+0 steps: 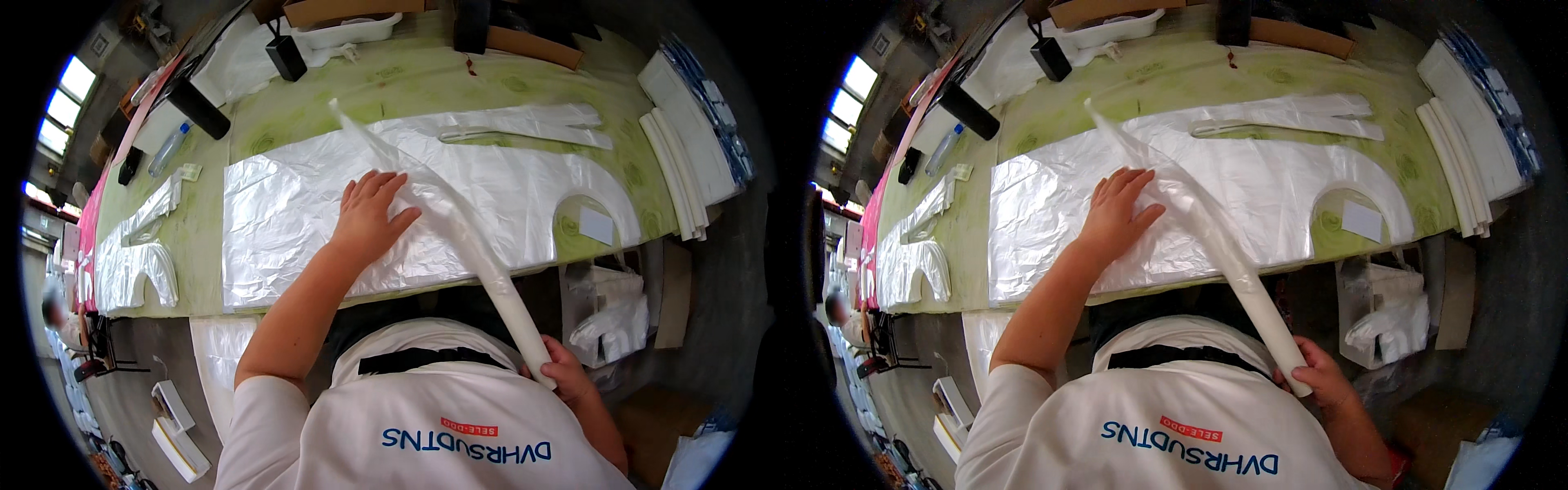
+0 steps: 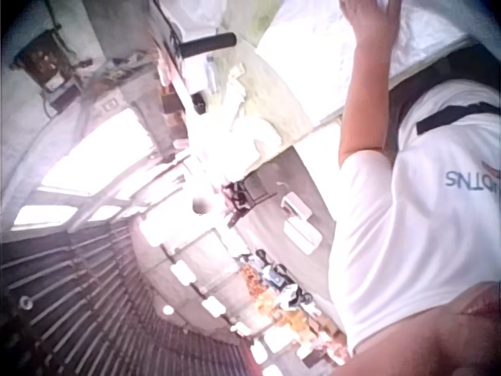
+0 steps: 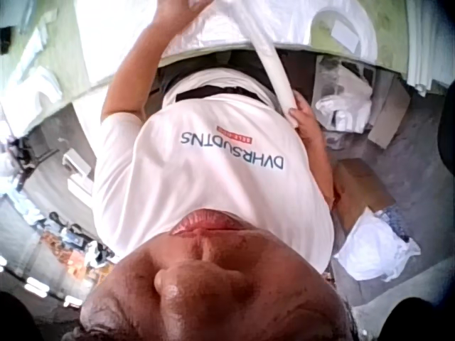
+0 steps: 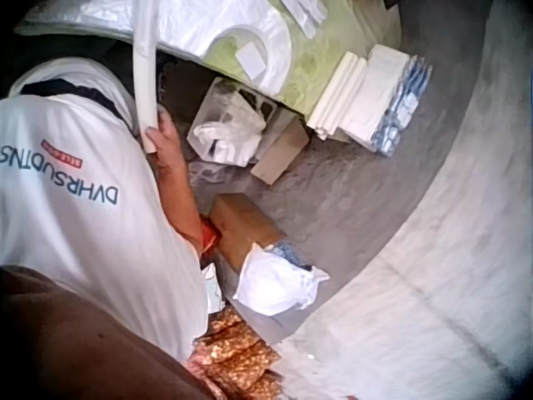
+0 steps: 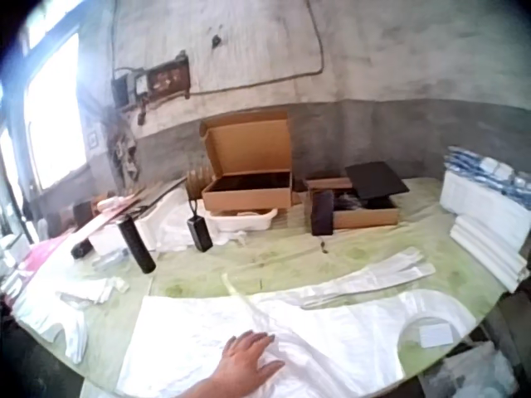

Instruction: The person wraps small items in plastic film on a table, folds the film around each item, and places the wrapped items into a white styrofoam tray. The person repeats this process for several items.

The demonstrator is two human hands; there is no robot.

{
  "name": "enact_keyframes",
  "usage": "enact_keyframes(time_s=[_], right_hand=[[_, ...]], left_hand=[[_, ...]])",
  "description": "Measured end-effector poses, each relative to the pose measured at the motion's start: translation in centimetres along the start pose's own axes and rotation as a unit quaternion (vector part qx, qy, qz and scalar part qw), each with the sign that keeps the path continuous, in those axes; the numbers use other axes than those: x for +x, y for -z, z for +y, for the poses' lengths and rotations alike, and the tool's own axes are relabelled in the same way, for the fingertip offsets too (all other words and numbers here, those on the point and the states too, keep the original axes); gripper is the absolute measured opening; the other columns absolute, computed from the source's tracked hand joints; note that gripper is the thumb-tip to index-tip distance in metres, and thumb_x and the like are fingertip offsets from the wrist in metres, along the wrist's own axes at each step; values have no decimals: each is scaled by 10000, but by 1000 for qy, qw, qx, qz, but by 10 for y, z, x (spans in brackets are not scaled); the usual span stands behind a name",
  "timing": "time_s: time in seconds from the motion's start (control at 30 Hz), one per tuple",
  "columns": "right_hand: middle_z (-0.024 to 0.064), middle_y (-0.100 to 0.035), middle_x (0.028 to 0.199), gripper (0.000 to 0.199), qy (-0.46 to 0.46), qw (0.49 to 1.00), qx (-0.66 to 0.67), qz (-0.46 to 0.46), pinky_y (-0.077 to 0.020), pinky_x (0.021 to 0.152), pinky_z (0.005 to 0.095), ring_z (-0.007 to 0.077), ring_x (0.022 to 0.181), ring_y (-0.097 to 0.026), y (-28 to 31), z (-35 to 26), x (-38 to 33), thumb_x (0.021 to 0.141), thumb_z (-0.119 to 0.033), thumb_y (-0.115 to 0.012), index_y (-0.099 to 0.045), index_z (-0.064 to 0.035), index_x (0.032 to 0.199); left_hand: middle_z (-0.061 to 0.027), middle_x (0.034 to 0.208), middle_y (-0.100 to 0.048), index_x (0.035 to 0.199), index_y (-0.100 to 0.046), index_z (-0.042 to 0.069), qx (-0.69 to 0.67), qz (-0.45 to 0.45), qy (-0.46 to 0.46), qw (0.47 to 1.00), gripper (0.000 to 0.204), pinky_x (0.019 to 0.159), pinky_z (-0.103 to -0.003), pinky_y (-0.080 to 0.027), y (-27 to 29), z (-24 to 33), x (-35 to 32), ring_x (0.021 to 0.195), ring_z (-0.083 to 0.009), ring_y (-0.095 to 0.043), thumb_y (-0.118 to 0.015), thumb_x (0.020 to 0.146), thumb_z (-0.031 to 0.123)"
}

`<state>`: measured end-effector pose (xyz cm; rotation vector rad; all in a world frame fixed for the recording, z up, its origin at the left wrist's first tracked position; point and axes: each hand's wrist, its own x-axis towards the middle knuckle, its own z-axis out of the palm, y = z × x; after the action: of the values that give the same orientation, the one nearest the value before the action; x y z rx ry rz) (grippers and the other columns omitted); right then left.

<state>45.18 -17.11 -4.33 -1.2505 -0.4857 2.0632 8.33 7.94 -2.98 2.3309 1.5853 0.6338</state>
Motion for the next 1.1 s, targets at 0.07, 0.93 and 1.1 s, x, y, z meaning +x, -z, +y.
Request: enact_keyframes(time_s=[0.07,0.93,1.1], right_hand=[[150,-679,1057,747,15,998,65,-11,-553,821,351,215,914,-669,1,6,-4,801,-245,-754,-436,-14,1436],[154,-606,1129,700,55,992,105,-50,-566,675,393,260,822,-652,-5,-17,6,882,-231,-674,-360,-41,1478],[165,-635,1065,626,79,975,-195,64,-556,653,377,259,771,-644,-13,-21,11,888,-204,-667,-430,-11,1435]], left_hand=[[-149,1414,-547,1439,-538,112,18,0,4,1000,648,1188,-527,-285,2,-3,-11,1399,-367,-418,-759,866,319],[-36,1402,-607,1078,-707,104,52,-7,46,998,371,1177,-604,-251,3,1,-16,1432,-338,-413,-620,982,452],[-41,1295,-668,1020,-701,85,53,26,46,997,289,1111,-556,-343,9,-8,-12,1358,-351,-498,-591,1007,351]])
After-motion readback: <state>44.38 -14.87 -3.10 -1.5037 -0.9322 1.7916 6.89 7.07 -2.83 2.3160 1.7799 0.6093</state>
